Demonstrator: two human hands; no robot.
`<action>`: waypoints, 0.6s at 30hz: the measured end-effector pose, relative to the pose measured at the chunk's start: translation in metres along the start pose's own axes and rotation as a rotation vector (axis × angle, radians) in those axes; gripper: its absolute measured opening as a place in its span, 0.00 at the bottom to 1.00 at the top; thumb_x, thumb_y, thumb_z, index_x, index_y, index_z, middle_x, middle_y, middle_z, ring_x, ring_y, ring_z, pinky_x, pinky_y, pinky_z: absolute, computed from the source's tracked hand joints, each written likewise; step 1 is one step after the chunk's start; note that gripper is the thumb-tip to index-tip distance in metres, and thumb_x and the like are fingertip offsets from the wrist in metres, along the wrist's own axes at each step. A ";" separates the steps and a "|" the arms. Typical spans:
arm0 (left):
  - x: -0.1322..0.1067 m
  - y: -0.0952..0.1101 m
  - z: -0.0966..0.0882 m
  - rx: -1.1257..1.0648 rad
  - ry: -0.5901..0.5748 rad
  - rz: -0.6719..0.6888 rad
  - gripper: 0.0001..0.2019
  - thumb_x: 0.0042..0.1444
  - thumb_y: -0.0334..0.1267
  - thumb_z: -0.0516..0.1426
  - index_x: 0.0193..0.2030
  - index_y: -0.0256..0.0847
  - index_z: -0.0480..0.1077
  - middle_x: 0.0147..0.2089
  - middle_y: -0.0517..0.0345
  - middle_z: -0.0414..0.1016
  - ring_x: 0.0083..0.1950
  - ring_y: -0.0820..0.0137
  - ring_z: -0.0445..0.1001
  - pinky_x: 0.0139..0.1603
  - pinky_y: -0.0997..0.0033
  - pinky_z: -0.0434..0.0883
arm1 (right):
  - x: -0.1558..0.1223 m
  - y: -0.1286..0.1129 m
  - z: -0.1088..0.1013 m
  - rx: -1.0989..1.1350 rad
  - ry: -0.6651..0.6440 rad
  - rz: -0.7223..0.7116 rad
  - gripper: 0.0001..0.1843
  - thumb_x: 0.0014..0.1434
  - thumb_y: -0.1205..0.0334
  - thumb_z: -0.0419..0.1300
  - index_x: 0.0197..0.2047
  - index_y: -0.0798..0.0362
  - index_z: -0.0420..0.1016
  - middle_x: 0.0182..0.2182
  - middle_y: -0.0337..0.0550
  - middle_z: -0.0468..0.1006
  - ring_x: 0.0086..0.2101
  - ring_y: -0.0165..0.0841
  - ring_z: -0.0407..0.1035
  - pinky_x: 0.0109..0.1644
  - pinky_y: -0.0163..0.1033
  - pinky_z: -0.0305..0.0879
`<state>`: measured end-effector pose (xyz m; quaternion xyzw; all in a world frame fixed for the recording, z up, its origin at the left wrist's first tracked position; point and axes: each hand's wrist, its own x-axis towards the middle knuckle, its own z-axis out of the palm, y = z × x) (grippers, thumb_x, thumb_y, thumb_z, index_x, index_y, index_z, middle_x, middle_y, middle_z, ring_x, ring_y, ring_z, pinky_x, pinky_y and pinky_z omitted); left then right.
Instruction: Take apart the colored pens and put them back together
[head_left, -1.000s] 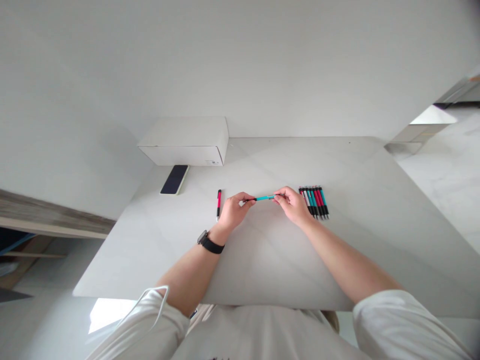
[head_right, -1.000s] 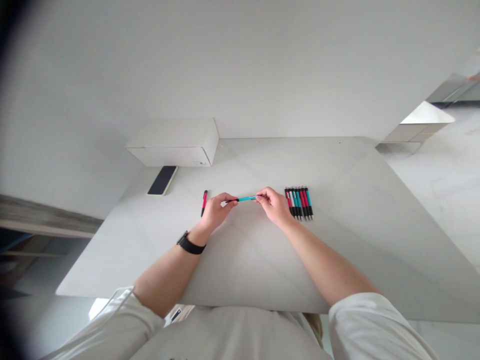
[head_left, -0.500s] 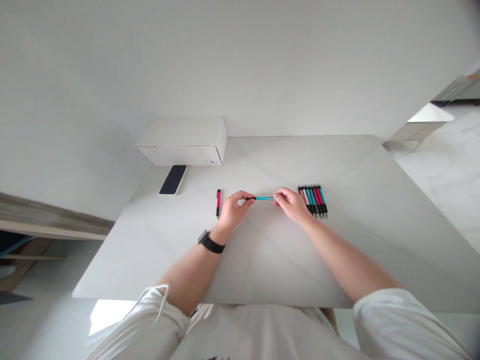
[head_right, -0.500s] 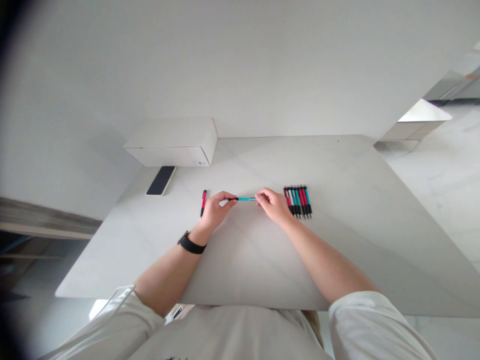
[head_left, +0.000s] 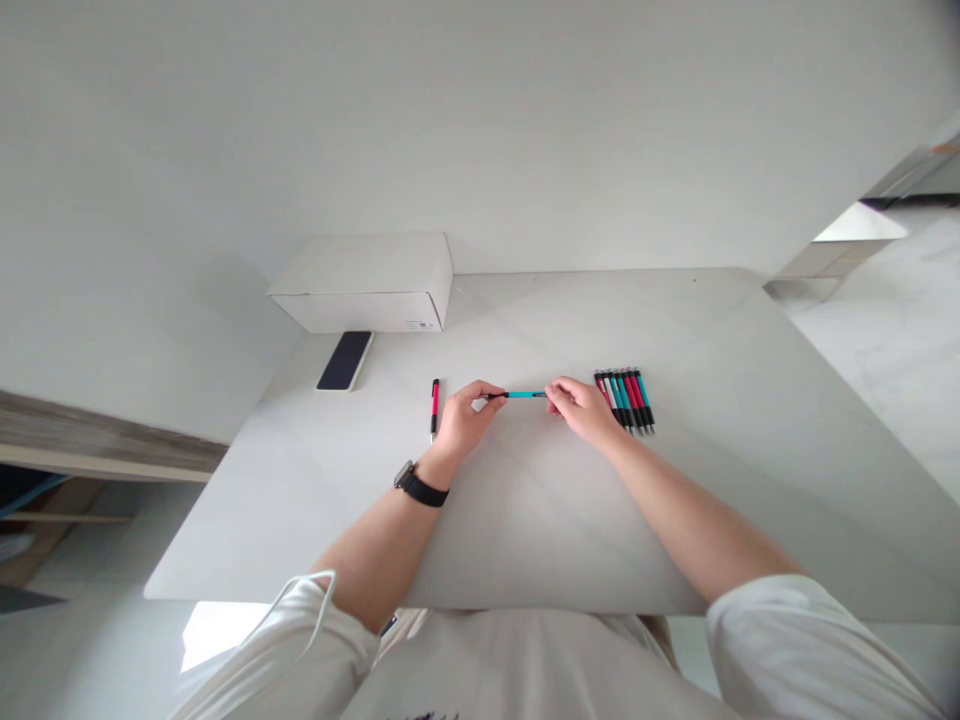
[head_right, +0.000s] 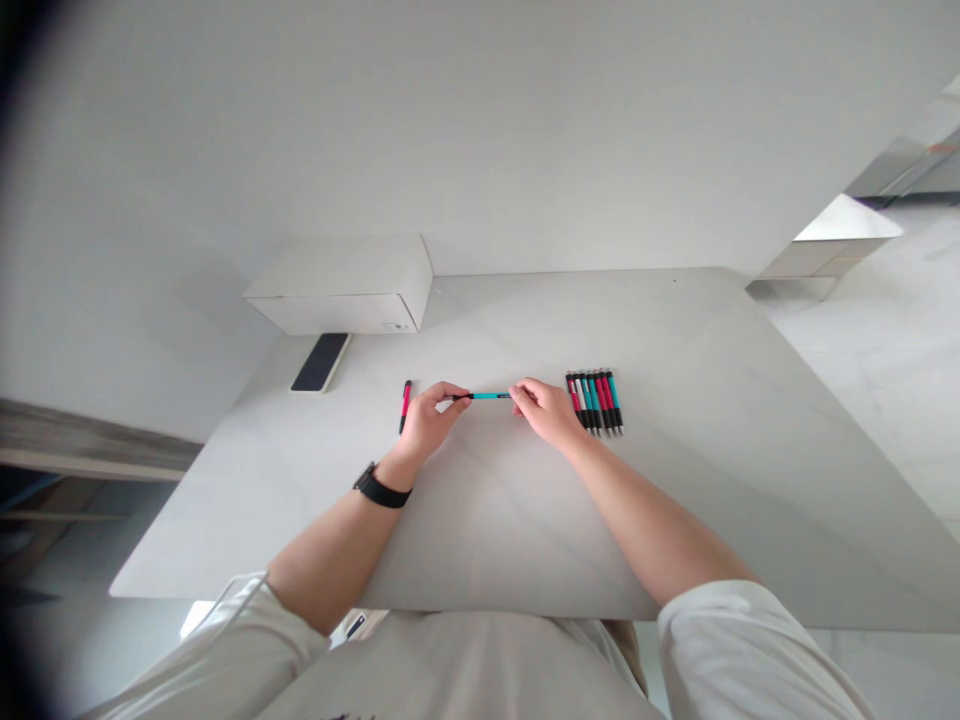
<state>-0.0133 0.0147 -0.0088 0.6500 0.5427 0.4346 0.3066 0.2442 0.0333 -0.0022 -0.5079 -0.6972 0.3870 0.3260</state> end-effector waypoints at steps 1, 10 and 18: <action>0.000 0.000 0.000 0.000 0.000 -0.003 0.08 0.63 0.43 0.63 0.45 0.45 0.80 0.45 0.54 0.84 0.49 0.63 0.81 0.55 0.60 0.76 | 0.000 0.000 0.000 -0.008 0.009 -0.018 0.18 0.70 0.42 0.54 0.41 0.46 0.75 0.32 0.40 0.82 0.34 0.37 0.78 0.42 0.41 0.73; 0.000 0.002 0.000 -0.004 0.002 -0.016 0.08 0.63 0.43 0.63 0.45 0.44 0.80 0.45 0.54 0.84 0.49 0.63 0.81 0.54 0.60 0.76 | 0.002 0.003 0.000 -0.019 0.044 -0.010 0.18 0.70 0.41 0.54 0.46 0.45 0.75 0.38 0.42 0.84 0.34 0.37 0.78 0.40 0.41 0.74; 0.001 -0.002 0.000 -0.025 0.019 -0.019 0.09 0.62 0.44 0.64 0.46 0.45 0.80 0.45 0.53 0.84 0.48 0.63 0.81 0.53 0.61 0.76 | 0.002 0.005 0.000 0.019 0.059 -0.068 0.20 0.65 0.43 0.62 0.56 0.44 0.72 0.46 0.44 0.83 0.34 0.36 0.78 0.37 0.40 0.74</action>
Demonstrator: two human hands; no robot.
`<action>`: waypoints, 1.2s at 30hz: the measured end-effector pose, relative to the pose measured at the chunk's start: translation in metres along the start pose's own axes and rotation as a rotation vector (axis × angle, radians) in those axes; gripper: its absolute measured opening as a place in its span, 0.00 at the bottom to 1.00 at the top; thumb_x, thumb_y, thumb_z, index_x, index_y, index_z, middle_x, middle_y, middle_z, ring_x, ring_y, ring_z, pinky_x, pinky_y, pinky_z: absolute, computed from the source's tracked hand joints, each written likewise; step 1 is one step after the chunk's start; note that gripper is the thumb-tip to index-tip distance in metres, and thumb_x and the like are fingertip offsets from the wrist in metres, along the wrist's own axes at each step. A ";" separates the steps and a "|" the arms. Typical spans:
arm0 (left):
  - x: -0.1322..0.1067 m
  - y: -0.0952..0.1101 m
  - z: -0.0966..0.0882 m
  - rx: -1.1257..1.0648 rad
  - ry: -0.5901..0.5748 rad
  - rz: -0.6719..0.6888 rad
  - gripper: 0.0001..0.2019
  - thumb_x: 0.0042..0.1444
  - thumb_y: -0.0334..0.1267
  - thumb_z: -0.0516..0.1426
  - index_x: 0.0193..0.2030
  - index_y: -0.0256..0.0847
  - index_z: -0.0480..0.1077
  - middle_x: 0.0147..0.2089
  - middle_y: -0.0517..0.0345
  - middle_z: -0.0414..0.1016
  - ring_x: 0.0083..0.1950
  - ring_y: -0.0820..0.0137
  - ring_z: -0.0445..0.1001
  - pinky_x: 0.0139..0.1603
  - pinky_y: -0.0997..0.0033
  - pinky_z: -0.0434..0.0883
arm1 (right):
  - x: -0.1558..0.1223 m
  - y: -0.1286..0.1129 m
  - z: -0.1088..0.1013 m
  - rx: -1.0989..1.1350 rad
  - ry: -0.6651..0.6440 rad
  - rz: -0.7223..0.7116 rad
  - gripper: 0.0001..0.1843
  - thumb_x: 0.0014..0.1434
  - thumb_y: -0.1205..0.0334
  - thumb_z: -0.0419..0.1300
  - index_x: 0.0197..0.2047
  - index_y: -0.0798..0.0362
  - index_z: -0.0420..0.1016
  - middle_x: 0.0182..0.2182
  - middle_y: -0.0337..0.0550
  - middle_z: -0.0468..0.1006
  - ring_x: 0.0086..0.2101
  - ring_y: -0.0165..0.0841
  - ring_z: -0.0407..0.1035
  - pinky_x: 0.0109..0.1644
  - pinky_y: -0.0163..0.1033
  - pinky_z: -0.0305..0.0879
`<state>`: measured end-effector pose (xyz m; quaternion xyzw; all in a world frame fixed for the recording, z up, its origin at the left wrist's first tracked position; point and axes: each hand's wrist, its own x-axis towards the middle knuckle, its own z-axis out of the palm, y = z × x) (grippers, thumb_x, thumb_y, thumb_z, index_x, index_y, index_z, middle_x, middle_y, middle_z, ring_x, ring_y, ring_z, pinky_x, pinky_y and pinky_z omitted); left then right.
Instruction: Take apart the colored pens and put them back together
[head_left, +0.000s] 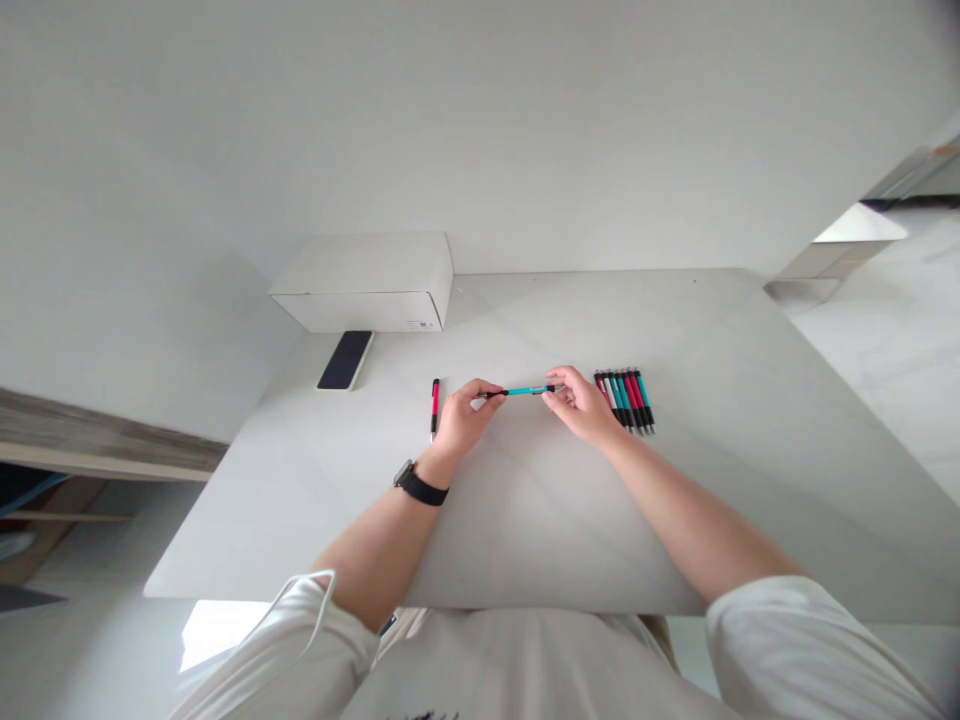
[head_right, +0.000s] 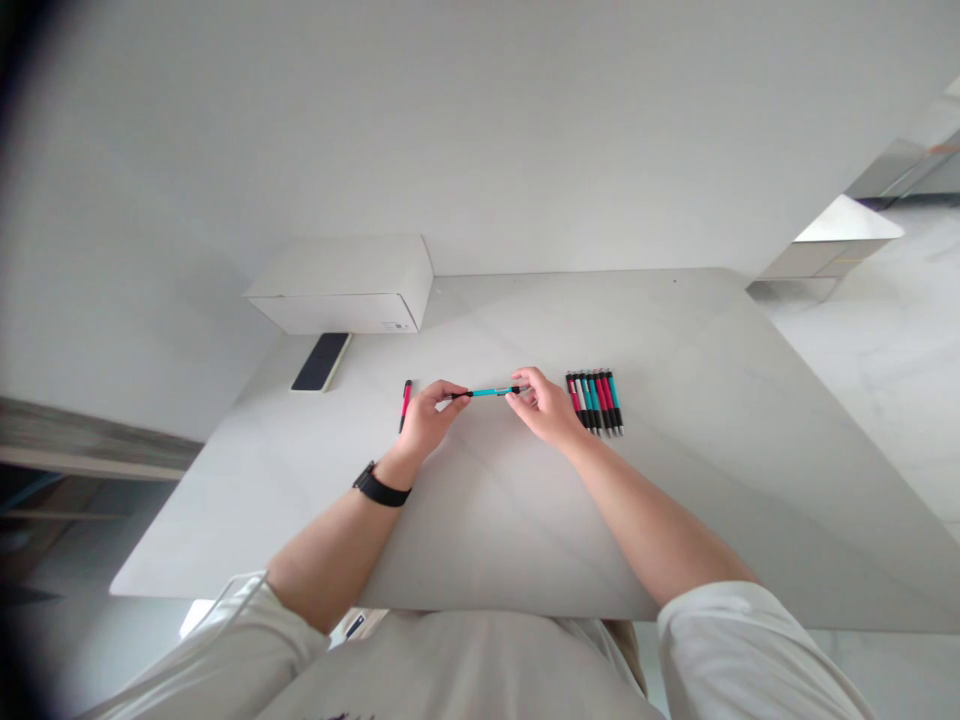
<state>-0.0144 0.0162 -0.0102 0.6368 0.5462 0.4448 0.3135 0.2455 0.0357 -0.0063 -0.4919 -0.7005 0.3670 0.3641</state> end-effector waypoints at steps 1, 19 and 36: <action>0.000 -0.001 0.000 -0.003 0.001 0.002 0.09 0.62 0.44 0.64 0.46 0.45 0.80 0.45 0.54 0.84 0.48 0.62 0.81 0.53 0.61 0.76 | 0.000 0.001 0.000 0.010 -0.013 0.025 0.19 0.66 0.42 0.60 0.54 0.44 0.72 0.44 0.44 0.83 0.32 0.36 0.78 0.34 0.39 0.73; 0.001 -0.004 0.003 -0.106 0.029 0.010 0.07 0.60 0.43 0.66 0.43 0.45 0.81 0.43 0.53 0.84 0.46 0.62 0.80 0.51 0.61 0.74 | 0.000 0.001 -0.001 0.004 -0.006 0.002 0.19 0.65 0.44 0.62 0.53 0.44 0.72 0.43 0.44 0.83 0.34 0.36 0.77 0.38 0.40 0.74; 0.000 -0.003 0.003 -0.059 0.011 0.011 0.09 0.62 0.45 0.65 0.44 0.45 0.80 0.45 0.53 0.83 0.48 0.62 0.80 0.53 0.60 0.75 | 0.002 0.005 0.001 0.047 -0.057 0.038 0.15 0.70 0.43 0.57 0.47 0.45 0.75 0.37 0.42 0.83 0.35 0.37 0.77 0.41 0.41 0.74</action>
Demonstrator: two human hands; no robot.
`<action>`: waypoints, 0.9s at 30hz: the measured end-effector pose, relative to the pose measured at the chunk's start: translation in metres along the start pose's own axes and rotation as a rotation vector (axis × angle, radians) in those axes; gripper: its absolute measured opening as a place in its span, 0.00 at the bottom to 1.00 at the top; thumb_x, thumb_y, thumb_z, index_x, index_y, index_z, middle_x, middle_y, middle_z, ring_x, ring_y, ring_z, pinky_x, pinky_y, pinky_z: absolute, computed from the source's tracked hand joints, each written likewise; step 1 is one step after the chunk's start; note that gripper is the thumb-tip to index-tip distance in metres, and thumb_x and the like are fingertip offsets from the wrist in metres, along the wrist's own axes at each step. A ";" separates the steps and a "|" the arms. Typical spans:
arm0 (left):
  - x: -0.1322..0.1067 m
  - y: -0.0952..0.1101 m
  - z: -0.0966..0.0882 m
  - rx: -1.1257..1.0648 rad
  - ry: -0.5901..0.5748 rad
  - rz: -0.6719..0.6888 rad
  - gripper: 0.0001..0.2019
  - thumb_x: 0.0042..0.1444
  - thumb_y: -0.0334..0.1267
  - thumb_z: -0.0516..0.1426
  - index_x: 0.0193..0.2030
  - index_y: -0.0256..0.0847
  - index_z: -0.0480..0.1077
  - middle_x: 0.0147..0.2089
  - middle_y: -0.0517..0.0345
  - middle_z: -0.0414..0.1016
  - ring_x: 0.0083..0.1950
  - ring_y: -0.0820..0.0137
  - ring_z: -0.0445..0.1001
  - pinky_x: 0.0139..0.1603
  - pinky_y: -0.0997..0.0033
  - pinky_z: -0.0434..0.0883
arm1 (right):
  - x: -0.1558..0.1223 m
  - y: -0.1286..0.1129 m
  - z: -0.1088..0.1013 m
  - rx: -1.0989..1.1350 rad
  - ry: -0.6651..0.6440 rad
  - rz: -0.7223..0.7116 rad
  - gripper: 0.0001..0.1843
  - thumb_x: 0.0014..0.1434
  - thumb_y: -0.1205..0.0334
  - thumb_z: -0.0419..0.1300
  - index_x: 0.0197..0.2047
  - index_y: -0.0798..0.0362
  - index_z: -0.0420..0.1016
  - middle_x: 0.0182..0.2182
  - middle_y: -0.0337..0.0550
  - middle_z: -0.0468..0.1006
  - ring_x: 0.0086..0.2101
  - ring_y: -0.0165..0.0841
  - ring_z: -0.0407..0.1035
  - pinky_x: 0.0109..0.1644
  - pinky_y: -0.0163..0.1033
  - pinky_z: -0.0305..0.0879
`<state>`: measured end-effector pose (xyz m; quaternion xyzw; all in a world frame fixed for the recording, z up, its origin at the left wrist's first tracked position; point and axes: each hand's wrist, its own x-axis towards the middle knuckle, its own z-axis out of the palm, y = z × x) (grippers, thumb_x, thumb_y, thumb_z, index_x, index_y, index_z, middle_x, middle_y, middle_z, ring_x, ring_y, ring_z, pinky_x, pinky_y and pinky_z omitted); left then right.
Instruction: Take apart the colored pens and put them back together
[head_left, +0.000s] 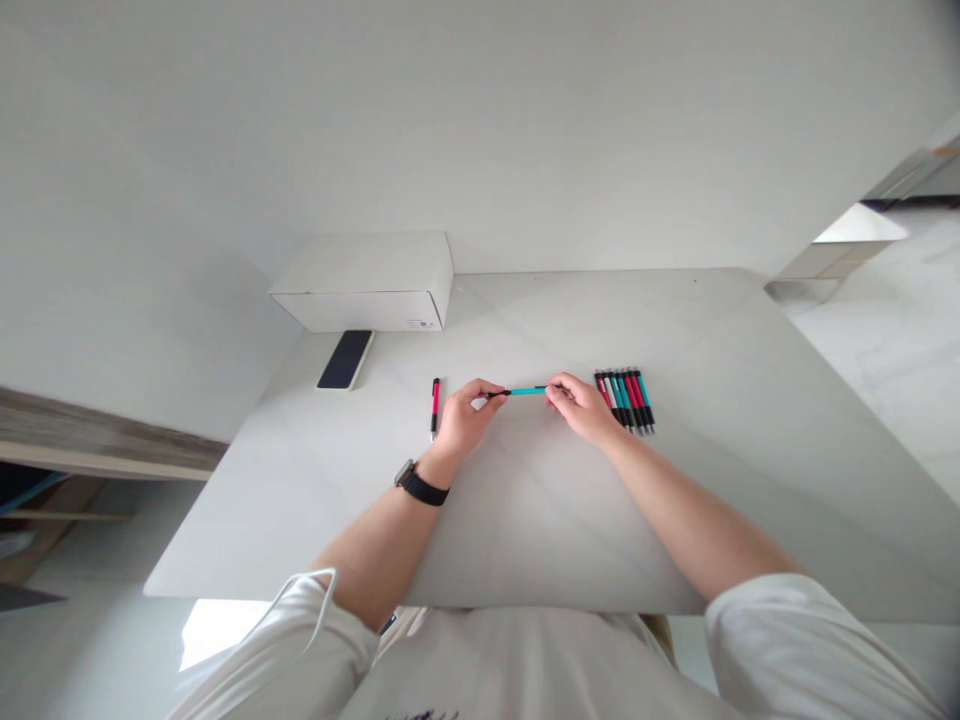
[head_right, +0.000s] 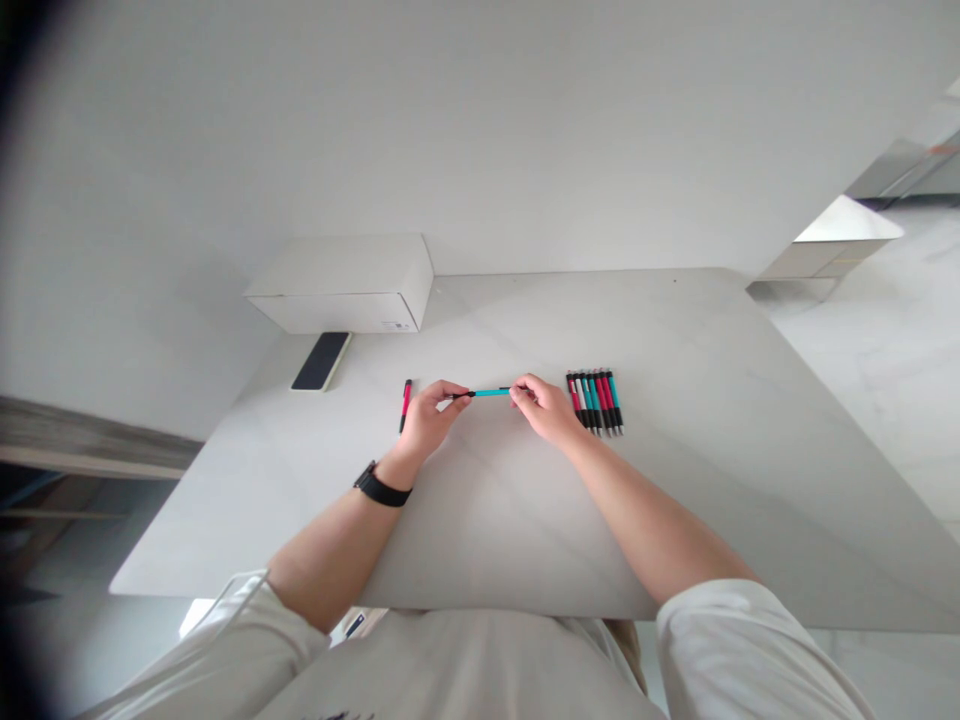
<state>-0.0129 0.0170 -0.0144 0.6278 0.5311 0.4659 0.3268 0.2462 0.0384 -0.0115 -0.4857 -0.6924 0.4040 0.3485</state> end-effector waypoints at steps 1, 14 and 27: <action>0.000 0.000 0.000 -0.002 -0.003 -0.003 0.09 0.62 0.45 0.64 0.44 0.45 0.80 0.45 0.53 0.83 0.48 0.62 0.80 0.53 0.60 0.75 | 0.000 0.000 0.000 0.003 0.008 -0.014 0.15 0.69 0.44 0.57 0.47 0.45 0.75 0.37 0.42 0.83 0.36 0.38 0.77 0.42 0.42 0.74; 0.002 -0.002 0.002 -0.223 0.054 -0.062 0.11 0.56 0.46 0.69 0.41 0.43 0.81 0.42 0.51 0.83 0.44 0.63 0.80 0.49 0.62 0.76 | 0.002 -0.004 -0.005 0.235 0.115 -0.004 0.22 0.64 0.40 0.62 0.52 0.46 0.70 0.38 0.43 0.78 0.37 0.37 0.76 0.38 0.41 0.75; 0.008 -0.008 0.000 -0.493 0.127 -0.140 0.17 0.56 0.47 0.70 0.46 0.40 0.76 0.44 0.51 0.81 0.45 0.68 0.80 0.49 0.66 0.75 | 0.012 0.003 -0.026 0.371 0.299 0.086 0.12 0.63 0.50 0.58 0.46 0.46 0.68 0.32 0.39 0.75 0.28 0.32 0.70 0.28 0.35 0.64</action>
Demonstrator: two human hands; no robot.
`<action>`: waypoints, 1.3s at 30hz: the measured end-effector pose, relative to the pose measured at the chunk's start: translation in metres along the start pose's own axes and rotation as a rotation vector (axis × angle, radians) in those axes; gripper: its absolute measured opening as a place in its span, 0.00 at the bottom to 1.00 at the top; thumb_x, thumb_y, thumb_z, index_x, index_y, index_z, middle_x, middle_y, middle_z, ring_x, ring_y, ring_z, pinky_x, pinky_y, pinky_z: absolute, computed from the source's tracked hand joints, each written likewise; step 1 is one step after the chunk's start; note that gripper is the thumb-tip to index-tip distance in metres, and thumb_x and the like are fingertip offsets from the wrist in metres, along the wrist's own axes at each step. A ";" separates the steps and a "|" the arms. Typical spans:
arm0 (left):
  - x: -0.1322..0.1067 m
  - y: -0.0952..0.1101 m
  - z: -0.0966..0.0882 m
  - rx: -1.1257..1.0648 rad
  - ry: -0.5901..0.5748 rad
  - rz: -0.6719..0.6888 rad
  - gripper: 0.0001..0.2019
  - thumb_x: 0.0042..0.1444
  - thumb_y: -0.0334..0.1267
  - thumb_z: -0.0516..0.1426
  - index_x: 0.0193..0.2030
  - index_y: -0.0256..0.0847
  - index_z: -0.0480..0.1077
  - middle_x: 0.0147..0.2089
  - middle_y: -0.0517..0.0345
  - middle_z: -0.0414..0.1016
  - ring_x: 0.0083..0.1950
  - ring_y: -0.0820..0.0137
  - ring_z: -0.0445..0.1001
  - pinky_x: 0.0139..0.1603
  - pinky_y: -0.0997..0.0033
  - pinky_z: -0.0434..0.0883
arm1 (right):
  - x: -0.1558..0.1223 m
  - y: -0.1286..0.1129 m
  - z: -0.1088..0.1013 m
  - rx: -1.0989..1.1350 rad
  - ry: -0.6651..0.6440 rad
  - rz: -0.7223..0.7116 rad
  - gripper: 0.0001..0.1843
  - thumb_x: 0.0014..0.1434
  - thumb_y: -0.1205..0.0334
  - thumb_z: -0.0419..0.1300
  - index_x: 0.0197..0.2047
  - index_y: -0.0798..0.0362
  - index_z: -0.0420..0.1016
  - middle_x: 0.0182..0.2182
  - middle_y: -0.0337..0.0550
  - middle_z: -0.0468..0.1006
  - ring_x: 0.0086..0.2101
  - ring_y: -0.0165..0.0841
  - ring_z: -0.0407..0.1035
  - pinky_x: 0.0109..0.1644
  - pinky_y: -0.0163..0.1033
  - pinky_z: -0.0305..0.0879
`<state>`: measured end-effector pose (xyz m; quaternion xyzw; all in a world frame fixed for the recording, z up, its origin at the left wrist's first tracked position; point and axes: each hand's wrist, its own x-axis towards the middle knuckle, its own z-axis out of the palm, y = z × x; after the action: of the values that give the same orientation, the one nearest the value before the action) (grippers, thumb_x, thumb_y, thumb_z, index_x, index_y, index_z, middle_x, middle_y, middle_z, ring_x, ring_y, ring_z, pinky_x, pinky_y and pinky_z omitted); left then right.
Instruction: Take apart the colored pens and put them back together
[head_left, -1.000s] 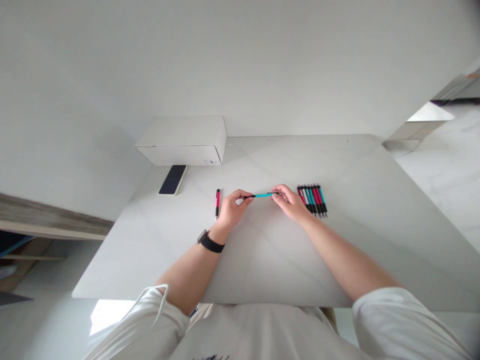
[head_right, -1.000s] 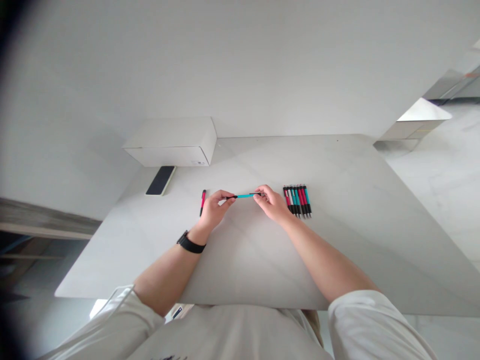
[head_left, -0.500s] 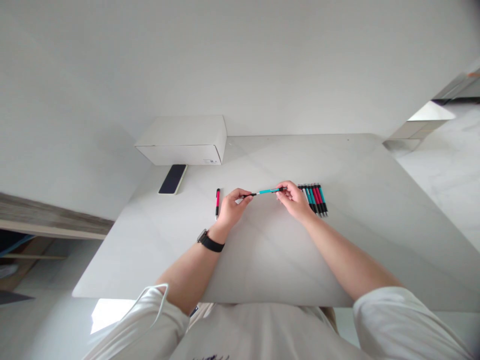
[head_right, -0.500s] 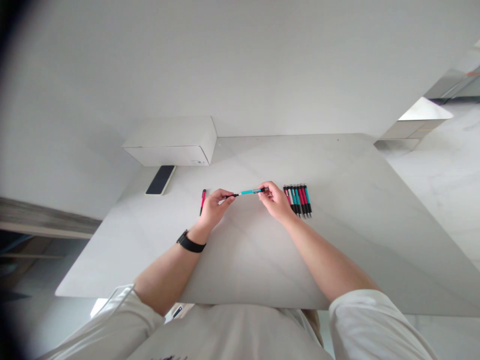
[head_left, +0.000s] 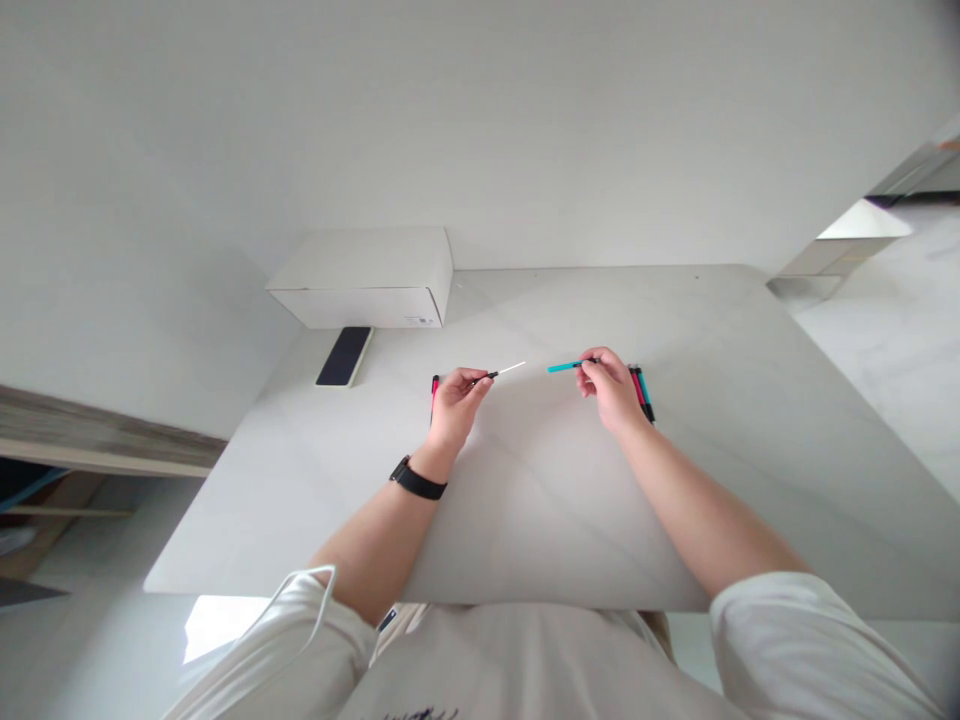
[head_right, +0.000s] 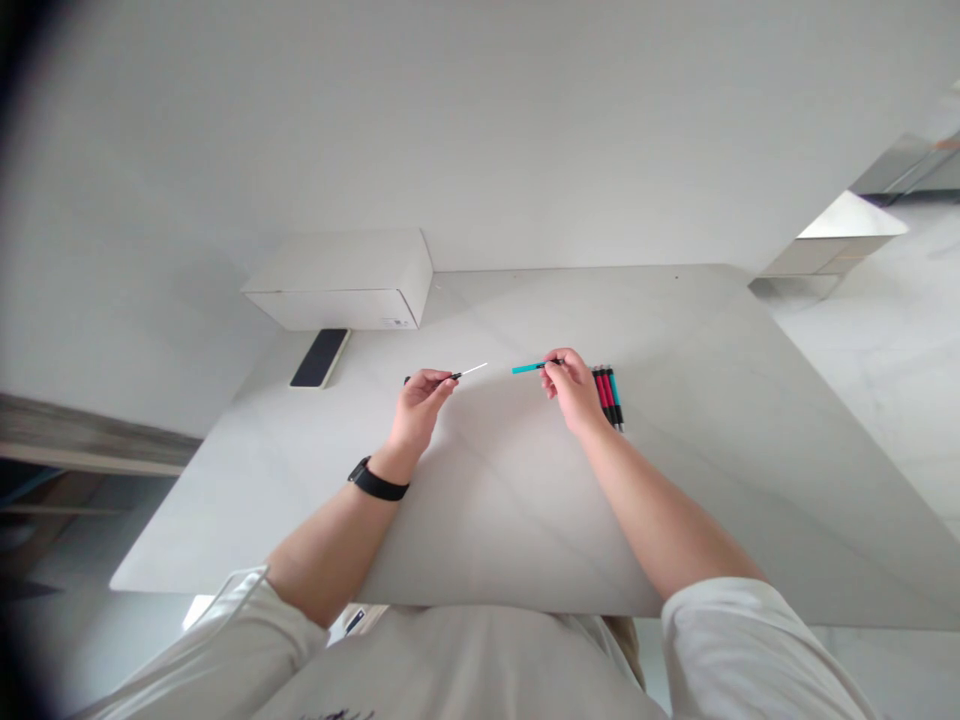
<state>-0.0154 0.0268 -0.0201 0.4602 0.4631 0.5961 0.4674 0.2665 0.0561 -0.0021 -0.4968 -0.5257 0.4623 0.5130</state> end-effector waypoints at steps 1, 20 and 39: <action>0.000 0.000 0.000 0.001 0.015 0.007 0.17 0.56 0.47 0.69 0.46 0.40 0.76 0.44 0.52 0.81 0.45 0.69 0.79 0.49 0.67 0.75 | 0.001 0.002 -0.001 -0.027 -0.001 0.021 0.10 0.63 0.51 0.58 0.44 0.46 0.69 0.30 0.38 0.75 0.27 0.32 0.69 0.26 0.35 0.63; -0.002 0.003 0.001 0.002 0.004 0.008 0.16 0.58 0.47 0.69 0.47 0.41 0.76 0.45 0.52 0.80 0.46 0.68 0.79 0.48 0.67 0.74 | -0.016 -0.022 0.003 -0.829 -0.098 -0.191 0.03 0.60 0.61 0.60 0.38 0.46 0.74 0.29 0.40 0.79 0.31 0.38 0.72 0.37 0.40 0.62; -0.002 0.001 0.000 0.028 -0.011 0.003 0.15 0.58 0.46 0.69 0.47 0.41 0.77 0.45 0.52 0.81 0.45 0.69 0.79 0.47 0.68 0.74 | -0.002 -0.055 -0.030 -0.537 -0.078 -0.101 0.12 0.62 0.50 0.65 0.46 0.45 0.78 0.38 0.42 0.82 0.34 0.36 0.74 0.37 0.40 0.70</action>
<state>-0.0153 0.0251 -0.0194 0.4706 0.4682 0.5878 0.4624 0.2933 0.0488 0.0537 -0.5699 -0.6730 0.2989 0.3646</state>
